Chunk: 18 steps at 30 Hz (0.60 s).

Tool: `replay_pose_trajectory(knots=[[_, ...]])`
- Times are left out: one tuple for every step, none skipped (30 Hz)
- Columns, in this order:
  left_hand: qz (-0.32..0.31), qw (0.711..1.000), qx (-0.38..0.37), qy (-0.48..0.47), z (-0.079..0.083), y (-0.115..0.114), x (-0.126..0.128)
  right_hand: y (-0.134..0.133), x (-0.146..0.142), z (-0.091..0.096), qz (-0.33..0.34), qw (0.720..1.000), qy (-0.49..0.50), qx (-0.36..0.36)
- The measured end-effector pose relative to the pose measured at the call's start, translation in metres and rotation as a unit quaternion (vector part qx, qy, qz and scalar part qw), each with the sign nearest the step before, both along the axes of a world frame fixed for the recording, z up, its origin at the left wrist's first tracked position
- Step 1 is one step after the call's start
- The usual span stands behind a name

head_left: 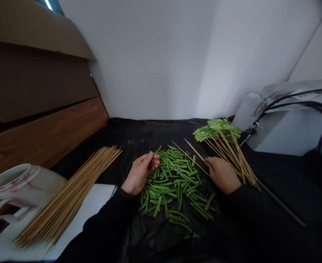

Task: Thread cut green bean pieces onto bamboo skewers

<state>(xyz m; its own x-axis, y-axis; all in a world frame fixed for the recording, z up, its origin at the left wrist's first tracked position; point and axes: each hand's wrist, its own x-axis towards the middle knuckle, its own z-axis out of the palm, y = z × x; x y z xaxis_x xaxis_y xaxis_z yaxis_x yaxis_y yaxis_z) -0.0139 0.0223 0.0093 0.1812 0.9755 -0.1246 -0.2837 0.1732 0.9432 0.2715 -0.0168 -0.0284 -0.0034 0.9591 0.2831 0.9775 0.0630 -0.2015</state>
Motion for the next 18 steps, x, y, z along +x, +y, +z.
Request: replay_pose_trajectory(knots=[[-0.001, 1.000, 0.000, 0.000, 0.000, 0.000, 0.000, 0.000, 0.003, 0.002, -0.025, 0.999, -0.022, -0.014], [-0.002, 1.000, -0.001, 0.000, 0.000, 0.000, 0.000, -0.001, 0.006, 0.004, -0.047, 0.998, -0.039, -0.028], [-0.003, 1.000, -0.001, 0.001, 0.000, 0.000, 0.000, -0.001, 0.007, 0.006, -0.066, 0.996, -0.050, -0.040], [-0.005, 1.000, -0.002, 0.002, 0.000, 0.000, 0.000, -0.002, 0.008, 0.008, -0.080, 0.994, -0.056, -0.050], [-0.007, 1.000, -0.002, 0.002, 0.000, 0.000, 0.000, -0.003, 0.008, 0.010, -0.089, 0.992, -0.062, -0.060], [-0.008, 1.000, -0.001, 0.002, -0.001, 0.000, 0.000, -0.003, 0.007, 0.011, -0.094, 0.991, -0.068, -0.069], [-0.008, 1.000, -0.001, 0.003, -0.001, 0.000, -0.001, -0.003, 0.006, 0.011, -0.095, 0.990, -0.076, -0.075], [-0.009, 1.000, 0.000, 0.004, -0.002, 0.000, -0.001, -0.004, 0.004, 0.012, -0.097, 0.988, -0.087, -0.078], [-0.008, 1.000, 0.000, 0.004, -0.003, 0.000, -0.001, -0.004, 0.003, 0.012, -0.099, 0.987, -0.099, -0.079], [-0.008, 1.000, -0.002, 0.005, -0.003, 0.000, -0.001, -0.004, 0.001, 0.012, -0.104, 0.985, -0.113, -0.079], [-0.007, 1.000, -0.004, 0.006, -0.004, 0.000, -0.001, -0.004, -0.001, 0.012, -0.111, 0.983, -0.126, -0.079], [-0.006, 1.000, -0.005, 0.007, -0.005, 0.000, 0.000, -0.005, -0.002, 0.012, -0.117, 0.980, -0.138, -0.080], [-0.006, 1.000, -0.007, 0.008, -0.005, 0.000, 0.000, -0.005, -0.003, 0.013, -0.122, 0.978, -0.148, -0.082], [-0.005, 1.000, -0.008, 0.010, -0.006, 0.000, 0.000, -0.005, -0.004, 0.013, -0.124, 0.976, -0.156, -0.084], [-0.005, 1.000, -0.009, 0.013, -0.005, 0.000, 0.000, -0.005, -0.005, 0.013, -0.124, 0.976, -0.161, -0.085], [-0.004, 1.000, -0.008, 0.017, -0.005, 0.000, 0.000, -0.006, -0.005, 0.014, -0.123, 0.975, -0.162, -0.086], [-0.004, 1.000, -0.003, 0.026, -0.004, 0.000, -0.001, -0.006, -0.006, 0.014, -0.122, 0.975, -0.163, -0.086], [-0.006, 0.999, 0.007, 0.040, -0.004, 0.001, -0.001, -0.006, -0.006, 0.014, -0.121, 0.975, -0.163, -0.085]])
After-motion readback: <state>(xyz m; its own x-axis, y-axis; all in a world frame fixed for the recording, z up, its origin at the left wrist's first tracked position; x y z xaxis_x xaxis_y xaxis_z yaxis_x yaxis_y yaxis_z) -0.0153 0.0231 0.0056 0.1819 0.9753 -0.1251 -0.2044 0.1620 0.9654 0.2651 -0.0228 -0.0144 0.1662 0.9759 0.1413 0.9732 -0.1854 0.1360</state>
